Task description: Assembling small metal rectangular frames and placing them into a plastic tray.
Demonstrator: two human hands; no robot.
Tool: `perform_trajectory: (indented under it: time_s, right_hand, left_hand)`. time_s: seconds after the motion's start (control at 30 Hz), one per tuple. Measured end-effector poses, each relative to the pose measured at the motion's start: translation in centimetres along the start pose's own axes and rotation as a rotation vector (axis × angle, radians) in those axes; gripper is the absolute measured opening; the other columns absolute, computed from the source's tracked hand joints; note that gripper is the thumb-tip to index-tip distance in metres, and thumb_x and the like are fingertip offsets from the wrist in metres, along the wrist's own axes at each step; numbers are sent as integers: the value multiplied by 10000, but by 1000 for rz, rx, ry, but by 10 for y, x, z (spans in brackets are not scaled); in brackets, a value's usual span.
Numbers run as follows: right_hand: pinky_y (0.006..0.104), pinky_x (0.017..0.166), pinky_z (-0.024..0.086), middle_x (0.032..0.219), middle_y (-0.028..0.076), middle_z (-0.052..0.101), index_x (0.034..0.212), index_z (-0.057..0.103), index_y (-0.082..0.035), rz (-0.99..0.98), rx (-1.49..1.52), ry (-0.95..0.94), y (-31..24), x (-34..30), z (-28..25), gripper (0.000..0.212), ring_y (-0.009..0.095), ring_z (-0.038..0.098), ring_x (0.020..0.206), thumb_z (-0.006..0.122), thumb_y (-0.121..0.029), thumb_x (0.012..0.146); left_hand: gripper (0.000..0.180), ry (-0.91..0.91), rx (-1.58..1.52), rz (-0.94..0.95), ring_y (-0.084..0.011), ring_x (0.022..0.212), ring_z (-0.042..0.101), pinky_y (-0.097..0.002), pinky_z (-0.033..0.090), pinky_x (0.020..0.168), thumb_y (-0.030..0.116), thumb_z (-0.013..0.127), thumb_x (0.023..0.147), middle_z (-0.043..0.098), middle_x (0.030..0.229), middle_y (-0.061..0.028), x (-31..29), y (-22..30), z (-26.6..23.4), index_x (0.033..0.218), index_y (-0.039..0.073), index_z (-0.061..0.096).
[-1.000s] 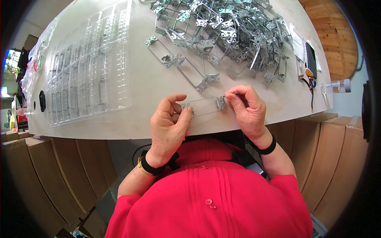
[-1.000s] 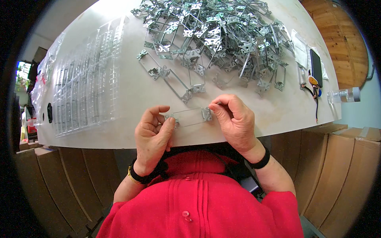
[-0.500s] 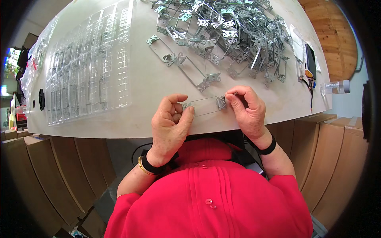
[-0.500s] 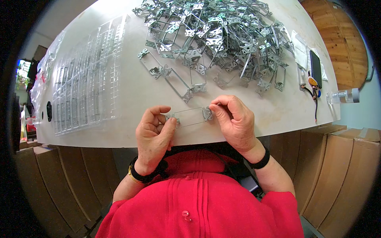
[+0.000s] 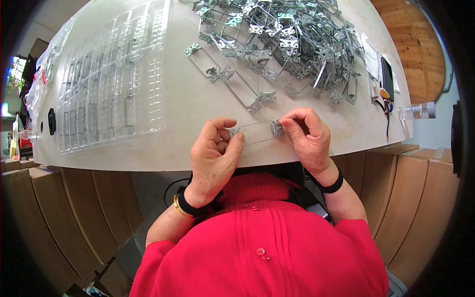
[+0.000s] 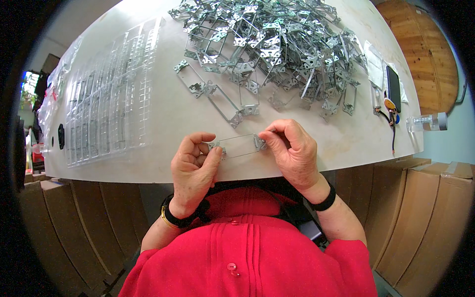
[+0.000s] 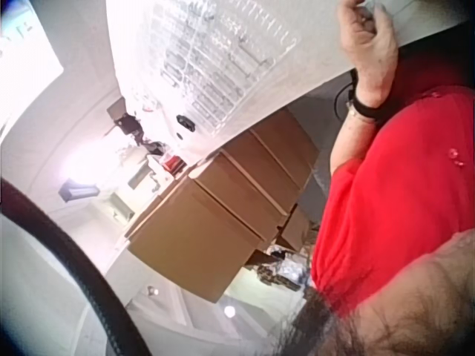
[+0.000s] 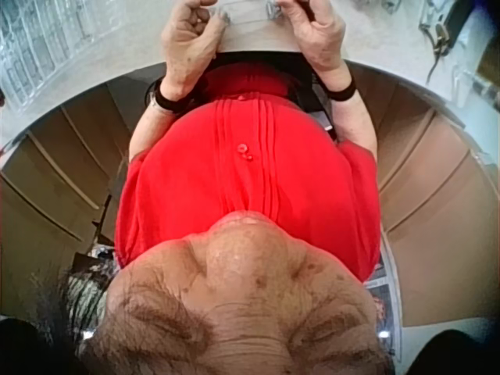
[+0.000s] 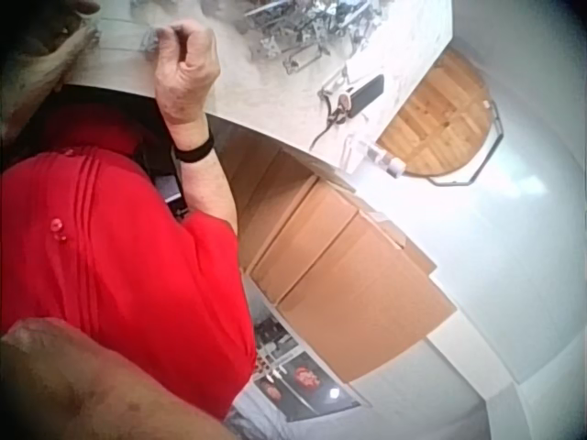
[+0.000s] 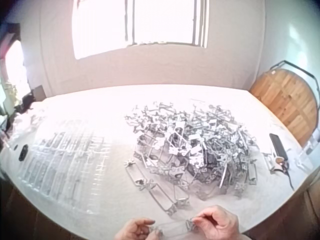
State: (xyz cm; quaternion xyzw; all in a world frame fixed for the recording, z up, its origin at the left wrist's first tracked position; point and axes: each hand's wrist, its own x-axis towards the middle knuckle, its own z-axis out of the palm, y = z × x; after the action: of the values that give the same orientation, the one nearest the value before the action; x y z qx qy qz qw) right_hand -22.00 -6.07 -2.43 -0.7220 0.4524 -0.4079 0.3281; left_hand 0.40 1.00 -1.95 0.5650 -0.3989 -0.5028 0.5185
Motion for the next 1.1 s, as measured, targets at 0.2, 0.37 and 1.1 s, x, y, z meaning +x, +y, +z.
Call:
perform_trajectory:
  time_s: [0.2, 0.37, 1.1]
  right_hand:
    - [312, 712, 536, 915, 91, 700, 1070, 692, -32, -13, -36, 11, 3, -1, 1, 115, 207, 667, 773, 772, -44, 988]
    - [321, 716, 539, 931, 99, 708, 1079, 704, -29, -89, -73, 12, -5, 5, 0, 105, 226, 671, 780, 753, -17, 988]
    - [302, 719, 531, 921, 81, 703, 1042, 714, -39, -22, -32, -7, -2, 3, -1, 90, 188, 658, 788, 780, -68, 987]
  left_hand:
    - [304, 0, -24, 12, -21, 561, 549, -197, 405, 440, 11, 699, 1030, 624, 877, -14, 0, -1, 1, 1306, -30, 578]
    - [269, 37, -44, -24, 34, 645, 438, -175, 339, 543, -38, 702, 1004, 521, 833, 64, -1, 4, 5, 1253, -20, 602]
    - [299, 2, -5, 21, -15, 555, 540, -193, 399, 440, -10, 694, 1024, 641, 886, -25, 0, -3, 1, 1297, -35, 573]
